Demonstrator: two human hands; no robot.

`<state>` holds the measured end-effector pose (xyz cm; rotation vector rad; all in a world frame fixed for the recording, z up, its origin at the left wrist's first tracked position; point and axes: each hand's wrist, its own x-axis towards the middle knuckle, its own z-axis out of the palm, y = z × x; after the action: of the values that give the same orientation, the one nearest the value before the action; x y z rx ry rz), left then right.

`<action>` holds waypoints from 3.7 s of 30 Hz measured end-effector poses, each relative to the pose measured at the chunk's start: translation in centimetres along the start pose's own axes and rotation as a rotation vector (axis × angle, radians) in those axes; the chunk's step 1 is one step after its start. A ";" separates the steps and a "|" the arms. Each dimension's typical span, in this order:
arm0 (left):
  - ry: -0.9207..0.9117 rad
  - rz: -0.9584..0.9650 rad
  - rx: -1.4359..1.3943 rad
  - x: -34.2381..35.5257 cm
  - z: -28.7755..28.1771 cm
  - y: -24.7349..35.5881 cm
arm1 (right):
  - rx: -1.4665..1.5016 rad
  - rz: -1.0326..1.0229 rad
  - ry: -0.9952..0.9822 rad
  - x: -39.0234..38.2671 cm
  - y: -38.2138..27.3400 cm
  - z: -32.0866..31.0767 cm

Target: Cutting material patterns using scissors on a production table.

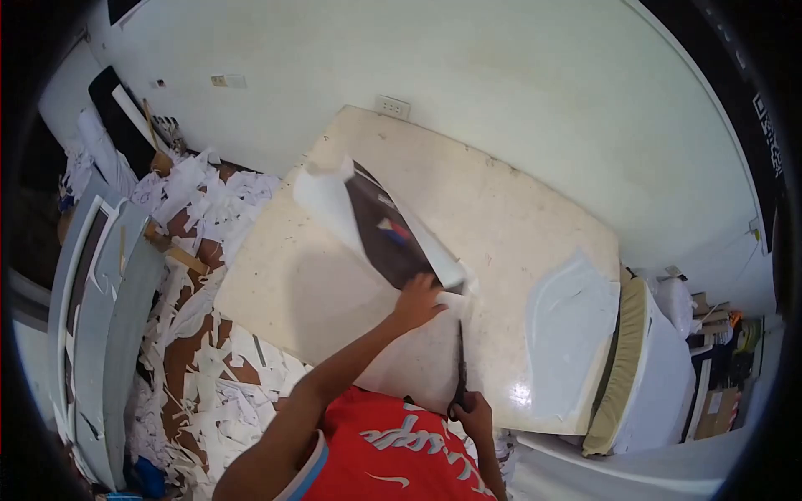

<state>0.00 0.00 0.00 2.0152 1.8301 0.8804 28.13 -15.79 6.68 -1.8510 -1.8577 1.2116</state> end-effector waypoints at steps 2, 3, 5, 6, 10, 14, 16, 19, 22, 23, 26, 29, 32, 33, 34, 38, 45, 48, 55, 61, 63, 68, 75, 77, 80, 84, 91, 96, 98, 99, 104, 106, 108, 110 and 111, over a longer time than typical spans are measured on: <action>0.005 0.056 -0.249 2.8 -0.8 0.4 | 0.150 0.086 0.033 0.0 0.0 1.1; -0.007 0.086 -0.291 3.2 -0.8 1.9 | 0.080 0.078 0.086 -0.7 2.4 0.8; 0.007 0.133 -0.165 4.2 -4.0 -1.3 | 0.053 0.090 0.094 0.2 0.8 2.0; -0.108 0.045 -0.019 3.9 -6.3 -1.4 | 0.068 0.121 0.097 -0.1 -0.4 1.9; -0.066 -0.008 0.241 0.8 -11.3 -5.5 | 0.090 0.037 -0.047 -0.3 -1.6 0.8; 0.236 -0.092 0.272 -1.9 -11.5 -11.4 | -0.026 -0.044 -0.182 0.3 -3.5 1.6; 0.250 -0.119 0.345 -2.8 -10.4 -11.9 | 0.046 -0.063 -0.240 1.3 -2.8 2.2; 0.277 -0.108 0.449 -3.5 -8.6 -9.1 | 0.087 -0.062 -0.308 2.5 -2.3 2.4; 0.089 -0.051 0.385 -4.2 -8.1 -7.3 | 0.131 0.015 -0.451 3.3 -3.2 2.0; 0.085 -0.053 0.378 -3.9 -8.2 -7.3 | 0.155 0.007 -0.491 4.0 -2.7 2.5; 0.084 0.032 0.223 -2.0 -9.0 -7.0 | 0.201 -0.018 -0.507 4.1 -0.2 3.6; -0.100 -0.080 0.206 -0.2 -10.1 -6.5 | 0.221 -0.006 -0.506 4.4 -2.2 3.1; -0.083 -0.123 0.218 0.7 -9.2 -8.4 | 0.150 -0.021 -0.482 6.5 -4.6 3.5; -0.043 -0.118 0.280 0.8 -9.0 -8.6 | 0.088 -0.078 -0.463 7.5 -4.7 3.8; -0.038 -0.115 0.270 0.7 -8.5 -8.4 | 0.079 -0.075 -0.456 8.1 -5.0 3.8; 0.182 -0.085 0.502 -1.5 -6.9 -8.0 | 0.169 0.071 -0.492 10.3 -6.7 4.0; 0.059 -0.059 0.336 -3.7 -6.8 -8.4 | 0.162 0.057 -0.496 12.1 -7.1 5.3; 0.041 -0.077 0.334 -3.9 -7.0 -7.9 | 0.147 0.020 -0.474 12.1 -7.3 5.6; 0.086 -0.132 0.406 -3.5 -6.5 -7.3 | 0.152 0.060 -0.425 11.1 -8.1 5.6; 0.191 -0.210 0.442 -3.5 -5.1 -5.5 | 0.186 0.108 -0.403 10.6 -8.5 6.5; 0.174 -0.205 0.447 -3.4 -5.2 -5.7 | 0.195 0.100 -0.395 10.7 -8.6 6.9; 0.130 -0.225 0.433 -3.6 -5.2 -5.7 | 0.225 0.083 -0.393 11.5 -8.8 7.5; 0.149 -0.207 0.452 -3.7 -5.2 -5.9 | 0.278 0.072 -0.376 13.1 -10.4 8.9; 0.164 -0.199 0.442 -3.6 -5.2 -5.8 | 0.308 0.076 -0.378 13.4 -11.0 9.4; 0.177 -0.224 0.413 -3.7 -5.2 -5.7 | 0.331 0.069 -0.355 13.7 -11.7 10.0; 0.076 -0.240 0.390 -3.8 -5.5 -5.7 | 0.319 0.085 -0.356 14.1 -12.2 9.8; 0.108 -0.223 0.320 -3.6 -5.5 -6.1 | 0.231 0.038 -0.320 15.7 -12.8 10.2; 0.096 -0.223 0.349 -3.4 -6.0 -6.2 | 0.303 0.050 -0.318 16.3 -13.8 10.9; 0.112 -0.207 0.363 -4.0 -5.9 -5.9 | 0.345 0.046 -0.335 16.5 -13.8 11.0; 0.088 -0.205 0.369 -3.9 -6.1 -5.7 | 0.346 0.059 -0.321 16.9 -14.5 11.0; 0.112 -0.195 0.270 -3.6 -6.4 -5.8 | 0.342 0.071 -0.292 19.2 -15.6 11.4; 0.129 -0.184 0.269 -2.7 -7.0 -6.4 | 0.323 -0.007 -0.274 20.1 -15.5 11.3; -0.004 -0.290 0.195 0.4 -8.3 -7.5 | 0.286 0.015 -0.284 20.6 -15.0 10.8; -0.069 -0.378 0.105 3.6 -10.1 -9.6 | 0.244 0.029 -0.311 19.9 -15.2 10.6; -0.002 -0.352 0.092 5.0 -10.5 -11.4 | 0.273 0.008 -0.330 19.3 -16.0 10.5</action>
<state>-15.35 4.65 2.76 1.6621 2.1687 0.7011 6.49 0.47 4.07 -1.5886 -1.7262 1.7637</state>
